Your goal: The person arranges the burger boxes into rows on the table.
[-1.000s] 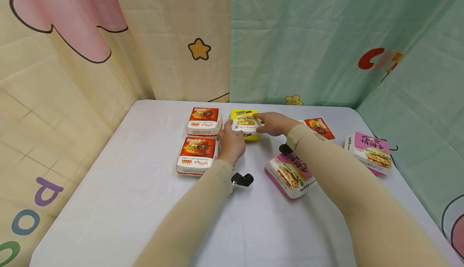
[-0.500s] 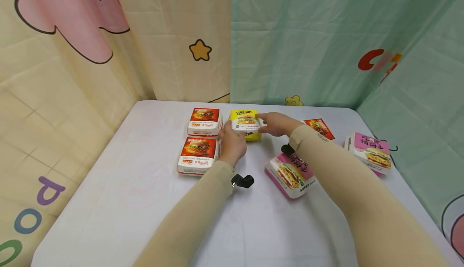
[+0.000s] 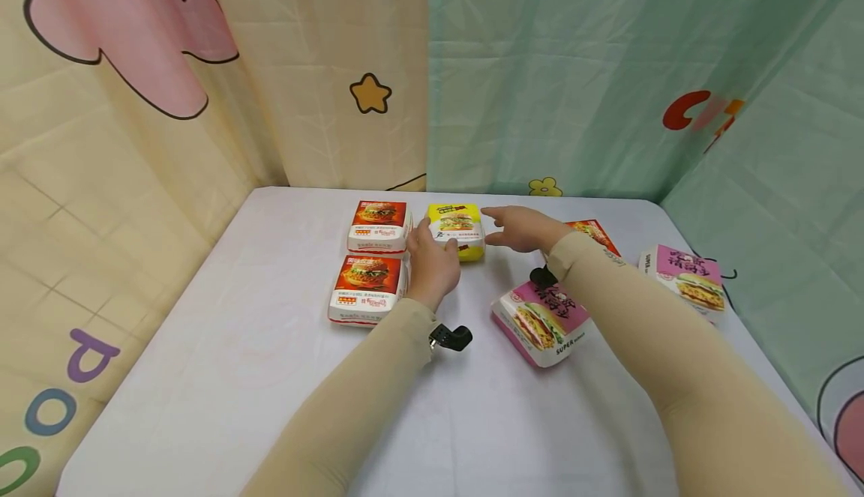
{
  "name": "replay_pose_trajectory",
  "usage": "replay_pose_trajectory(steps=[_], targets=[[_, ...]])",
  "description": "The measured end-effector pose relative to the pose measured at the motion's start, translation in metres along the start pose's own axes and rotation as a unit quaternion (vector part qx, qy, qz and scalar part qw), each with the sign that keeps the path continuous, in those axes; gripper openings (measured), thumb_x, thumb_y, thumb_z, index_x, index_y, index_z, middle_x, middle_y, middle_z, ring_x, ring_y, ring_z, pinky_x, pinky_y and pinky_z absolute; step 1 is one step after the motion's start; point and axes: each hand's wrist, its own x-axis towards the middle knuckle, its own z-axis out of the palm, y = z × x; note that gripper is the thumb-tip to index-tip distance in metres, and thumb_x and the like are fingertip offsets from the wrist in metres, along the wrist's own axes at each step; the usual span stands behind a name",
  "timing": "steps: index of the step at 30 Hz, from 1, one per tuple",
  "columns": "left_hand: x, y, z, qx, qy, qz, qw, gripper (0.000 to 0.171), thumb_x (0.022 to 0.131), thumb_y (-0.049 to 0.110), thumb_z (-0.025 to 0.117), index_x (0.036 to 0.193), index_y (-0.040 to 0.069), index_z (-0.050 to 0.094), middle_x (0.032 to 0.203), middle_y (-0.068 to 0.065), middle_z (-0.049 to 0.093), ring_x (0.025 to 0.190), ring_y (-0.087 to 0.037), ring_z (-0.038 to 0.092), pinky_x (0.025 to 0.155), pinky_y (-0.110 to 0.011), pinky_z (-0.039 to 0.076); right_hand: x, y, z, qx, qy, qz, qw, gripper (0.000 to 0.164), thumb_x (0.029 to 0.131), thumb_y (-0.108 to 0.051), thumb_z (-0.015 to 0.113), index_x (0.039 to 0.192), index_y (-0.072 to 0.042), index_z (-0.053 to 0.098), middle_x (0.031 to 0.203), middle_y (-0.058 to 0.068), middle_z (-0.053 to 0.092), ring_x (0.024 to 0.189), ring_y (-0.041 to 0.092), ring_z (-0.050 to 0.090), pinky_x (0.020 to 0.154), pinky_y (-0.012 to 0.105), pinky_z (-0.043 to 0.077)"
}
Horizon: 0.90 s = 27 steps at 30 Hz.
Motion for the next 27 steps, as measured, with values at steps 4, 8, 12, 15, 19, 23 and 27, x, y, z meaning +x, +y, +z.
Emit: replay_pose_trajectory(steps=[4,8,12,15,19,23,27], targets=[[-0.004,0.005,-0.001,0.002,0.008,0.009,0.9999,0.071,0.108,0.033,0.061,0.166,0.021,0.022,0.173,-0.014,0.012,0.152,-0.038,0.037,0.122,-0.054,0.039,-0.004,0.004,-0.001,0.006,0.006,-0.001,1.0,0.075,0.107,-0.037,0.062,0.168,-0.016,0.026,0.161,0.022,0.048,0.149,0.04,0.046,0.124,0.058,0.035],[-0.007,0.01,-0.003,0.007,0.019,0.021,0.9996,0.071,0.107,0.033,0.061,0.165,0.021,0.023,0.173,-0.013,0.009,0.154,-0.038,0.033,0.122,-0.052,0.04,-0.008,0.007,-0.001,0.008,0.014,-0.004,1.0,0.074,0.106,-0.037,0.062,0.168,-0.015,0.027,0.161,0.022,0.048,0.149,0.041,0.046,0.123,0.059,0.035],[-0.011,0.014,-0.004,0.008,0.024,0.035,0.9991,0.071,0.106,0.031,0.062,0.165,0.02,0.025,0.173,-0.013,0.009,0.156,-0.039,0.027,0.123,-0.053,0.04,-0.013,0.008,-0.001,0.006,0.015,-0.006,1.0,0.073,0.106,-0.038,0.063,0.167,-0.015,0.03,0.161,0.021,0.048,0.149,0.041,0.047,0.123,0.06,0.035],[-0.013,0.016,-0.005,0.006,0.024,0.047,0.9986,0.071,0.106,0.03,0.064,0.165,0.019,0.026,0.173,-0.014,0.009,0.156,-0.039,0.024,0.123,-0.054,0.038,-0.016,0.008,-0.001,0.008,0.015,-0.004,1.0,0.072,0.106,-0.039,0.063,0.167,-0.016,0.031,0.161,0.021,0.048,0.149,0.041,0.047,0.123,0.06,0.036],[-0.015,0.018,-0.005,0.016,0.027,0.067,0.9972,0.071,0.105,0.029,0.065,0.164,0.017,0.028,0.172,-0.015,0.012,0.157,-0.037,0.023,0.125,-0.056,0.035,-0.02,0.009,-0.001,0.01,0.021,-0.002,1.0,0.07,0.106,-0.043,0.062,0.166,-0.019,0.034,0.163,0.02,0.046,0.15,0.042,0.044,0.123,0.062,0.035],[-0.018,0.019,-0.005,0.037,0.024,0.093,0.9947,0.07,0.104,0.03,0.065,0.163,0.016,0.03,0.172,-0.016,0.018,0.157,-0.037,0.024,0.125,-0.059,0.034,-0.028,0.009,0.0,0.016,0.025,-0.002,1.0,0.069,0.106,-0.046,0.061,0.165,-0.021,0.037,0.165,0.017,0.044,0.153,0.041,0.041,0.122,0.063,0.035],[-0.024,0.02,-0.006,0.054,0.016,0.127,0.9903,0.068,0.105,0.033,0.065,0.162,0.017,0.032,0.168,-0.015,0.027,0.154,-0.035,0.029,0.123,-0.059,0.035,-0.038,0.009,0.002,0.015,0.028,-0.008,0.999,0.068,0.106,-0.046,0.06,0.165,-0.021,0.036,0.167,0.016,0.041,0.154,0.042,0.038,0.123,0.063,0.034]])
